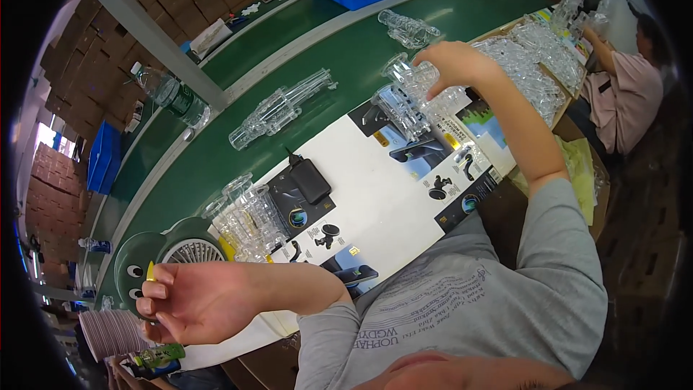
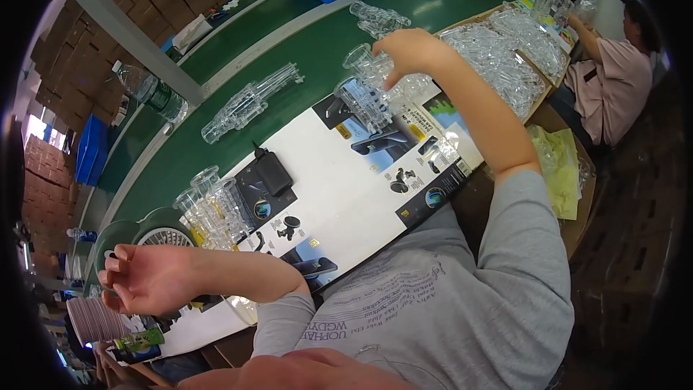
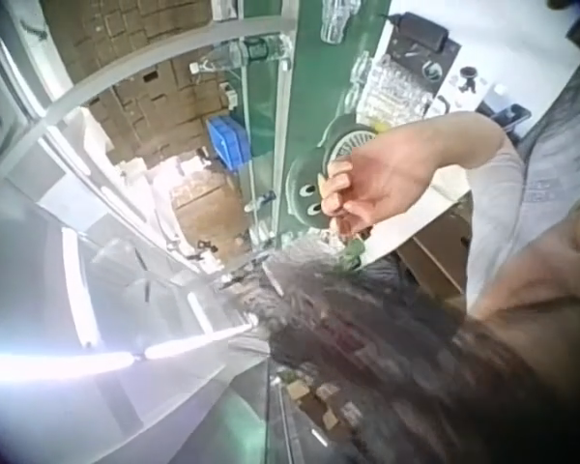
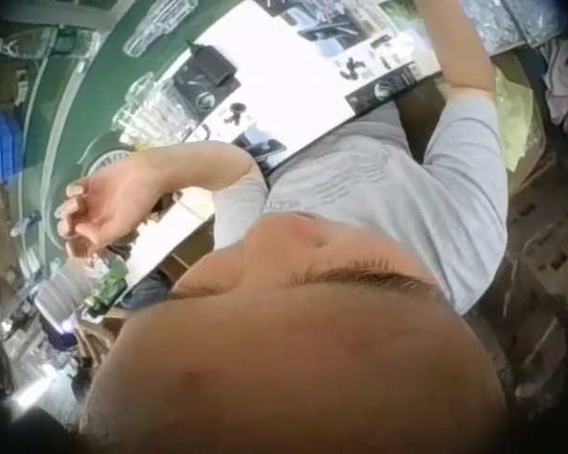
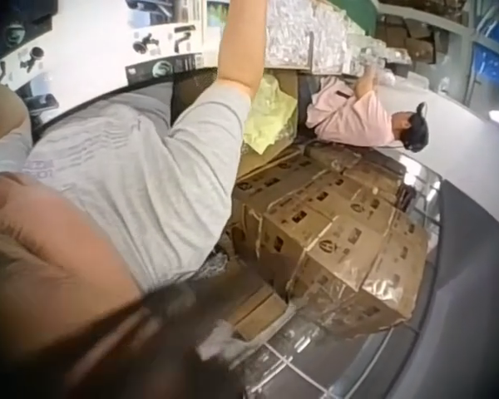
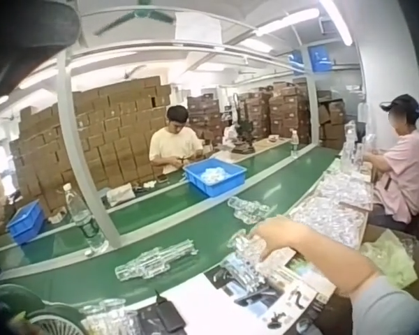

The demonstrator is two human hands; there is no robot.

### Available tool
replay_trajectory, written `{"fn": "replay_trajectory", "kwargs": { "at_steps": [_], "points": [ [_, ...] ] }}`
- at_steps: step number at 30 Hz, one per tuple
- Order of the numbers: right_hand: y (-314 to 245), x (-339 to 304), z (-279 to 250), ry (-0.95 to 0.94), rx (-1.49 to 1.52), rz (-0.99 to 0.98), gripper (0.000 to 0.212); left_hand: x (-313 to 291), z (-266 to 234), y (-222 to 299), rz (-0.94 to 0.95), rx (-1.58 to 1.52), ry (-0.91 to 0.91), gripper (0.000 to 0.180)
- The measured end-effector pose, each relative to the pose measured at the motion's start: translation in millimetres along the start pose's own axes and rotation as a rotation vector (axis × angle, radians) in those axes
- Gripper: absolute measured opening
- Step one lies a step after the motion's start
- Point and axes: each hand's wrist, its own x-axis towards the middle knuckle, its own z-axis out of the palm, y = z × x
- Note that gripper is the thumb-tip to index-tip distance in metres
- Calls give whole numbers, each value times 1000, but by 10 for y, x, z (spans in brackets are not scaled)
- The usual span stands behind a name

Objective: The recorder is assembling and cleaning transparent plastic components at a factory assembly line station.

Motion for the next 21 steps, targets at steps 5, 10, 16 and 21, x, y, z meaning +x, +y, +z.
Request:
{"fn": "replay_trajectory", "kwargs": {
  "at_steps": [5, 10, 16, 21],
  "points": [
    [23, -36, 153, 7, 16, -75, 46, -80, 73, -76, -18, 78, -82, 9],
    [2, -58, 41, 184, -54, -124, 34, -249, 134, -352, -288, 232, -415, 11],
    [-86, -14, 160, 358, -105, -200, 25, -626, 240, -679, -730, 514, -823, 14],
    [-416, -176, -71, 697, -126, -390, 23, -783, 251, -773, -1034, 609, -1054, 31]
  ]
}}
